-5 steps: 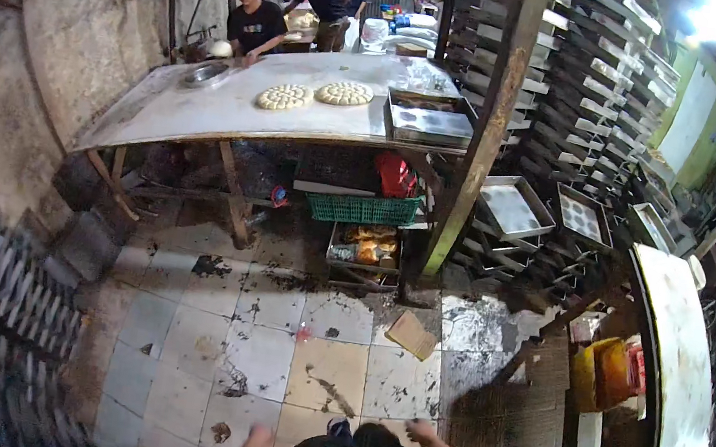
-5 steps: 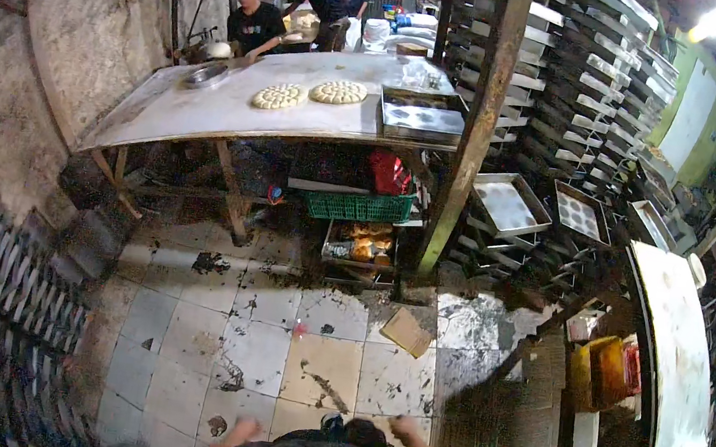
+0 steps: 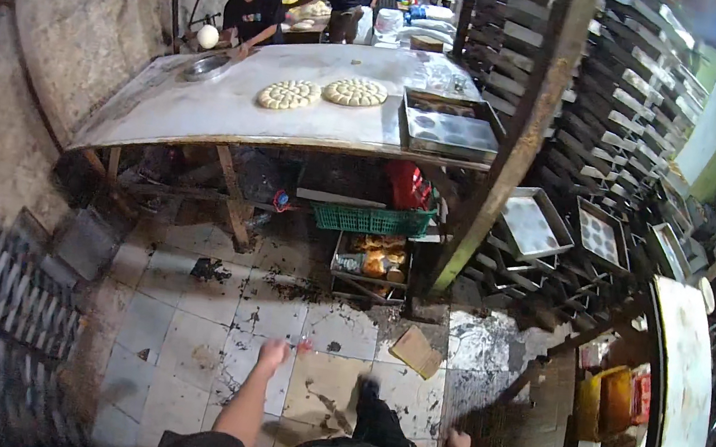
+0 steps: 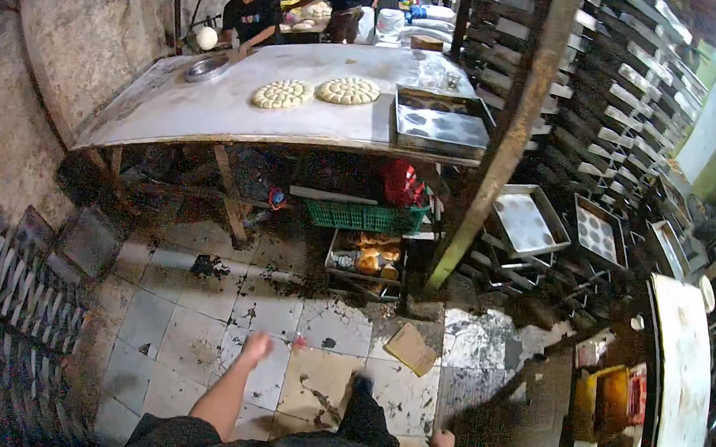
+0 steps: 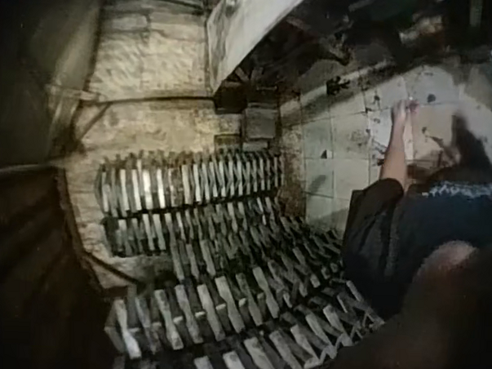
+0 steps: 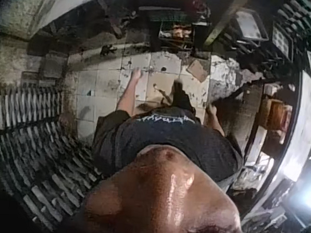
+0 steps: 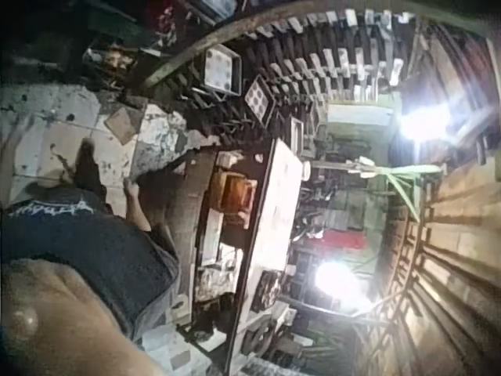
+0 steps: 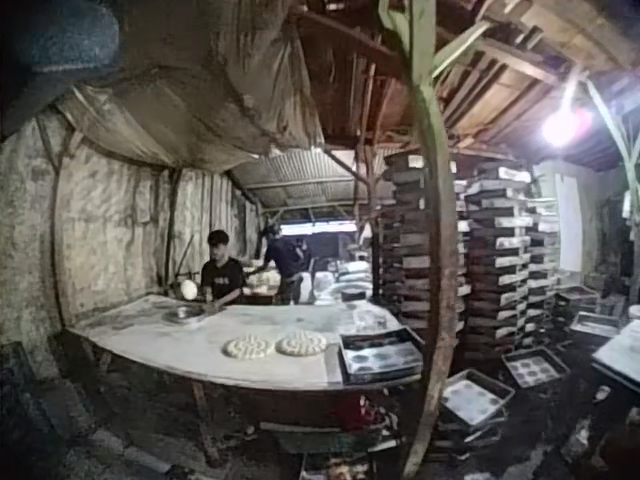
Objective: Break off pieces of dough and roll them into small balls to place on a baking tray.
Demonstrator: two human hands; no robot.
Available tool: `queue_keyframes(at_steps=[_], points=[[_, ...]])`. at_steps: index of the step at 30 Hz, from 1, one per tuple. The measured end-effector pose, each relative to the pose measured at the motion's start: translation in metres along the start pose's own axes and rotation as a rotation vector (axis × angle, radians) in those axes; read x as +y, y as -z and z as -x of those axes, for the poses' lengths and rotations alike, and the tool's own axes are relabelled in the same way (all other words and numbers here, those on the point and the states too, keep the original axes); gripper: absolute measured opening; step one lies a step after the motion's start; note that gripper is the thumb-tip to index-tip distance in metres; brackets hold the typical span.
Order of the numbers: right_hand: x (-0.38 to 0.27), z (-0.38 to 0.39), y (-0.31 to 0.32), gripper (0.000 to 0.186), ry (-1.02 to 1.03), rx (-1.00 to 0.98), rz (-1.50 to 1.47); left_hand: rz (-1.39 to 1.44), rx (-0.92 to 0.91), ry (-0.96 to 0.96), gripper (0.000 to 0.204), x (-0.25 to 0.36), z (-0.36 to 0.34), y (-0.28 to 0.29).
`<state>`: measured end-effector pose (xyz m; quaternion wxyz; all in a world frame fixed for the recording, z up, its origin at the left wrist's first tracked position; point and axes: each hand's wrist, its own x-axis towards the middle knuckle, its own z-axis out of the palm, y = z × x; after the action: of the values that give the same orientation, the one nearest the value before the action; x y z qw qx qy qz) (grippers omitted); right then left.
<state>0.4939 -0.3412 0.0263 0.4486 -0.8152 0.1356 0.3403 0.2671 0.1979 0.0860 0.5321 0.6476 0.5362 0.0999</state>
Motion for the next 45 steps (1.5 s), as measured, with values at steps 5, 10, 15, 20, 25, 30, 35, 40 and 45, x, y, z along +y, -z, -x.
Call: queue_keyframes(at_steps=[5,10,15,20,25,30,35,40,45], points=[[-0.105,-0.092,-0.062,0.022,-0.070,-0.545,-0.339,0.350,0.007,-0.258,0.043,0.060,-0.123,0.011],[-0.272,-0.170,-0.206,0.032,0.689,0.141,0.501,-0.003,-0.092,-0.082,0.040,0.154,-0.121,-0.029],[-0.660,-0.150,-0.358,0.016,1.278,0.223,0.151,-0.087,0.531,-0.103,0.039,0.264,-0.241,0.050],[-0.880,-0.223,-0.483,0.020,1.209,0.378,0.210,-0.391,0.622,-0.744,0.039,0.433,-0.469,0.106],[-0.954,-0.267,-0.569,0.025,1.116,0.663,0.388,-0.916,0.481,-0.406,0.064,0.481,-0.577,0.123],[-1.006,-0.338,-0.575,0.033,0.717,0.917,0.066,-0.902,0.328,-0.363,0.073,0.499,-0.570,0.119],[-1.080,-0.371,-0.599,0.043,0.222,1.198,0.058,-0.937,0.328,-0.354,0.074,0.487,-0.575,0.119],[-1.079,-0.367,-0.591,0.051,0.323,0.744,-0.313,-0.946,0.335,-0.336,0.073,0.494,-0.571,0.123],[-0.998,-0.355,-0.554,0.043,0.558,0.343,-0.496,-0.891,0.361,-0.322,0.073,0.496,-0.576,0.119]])
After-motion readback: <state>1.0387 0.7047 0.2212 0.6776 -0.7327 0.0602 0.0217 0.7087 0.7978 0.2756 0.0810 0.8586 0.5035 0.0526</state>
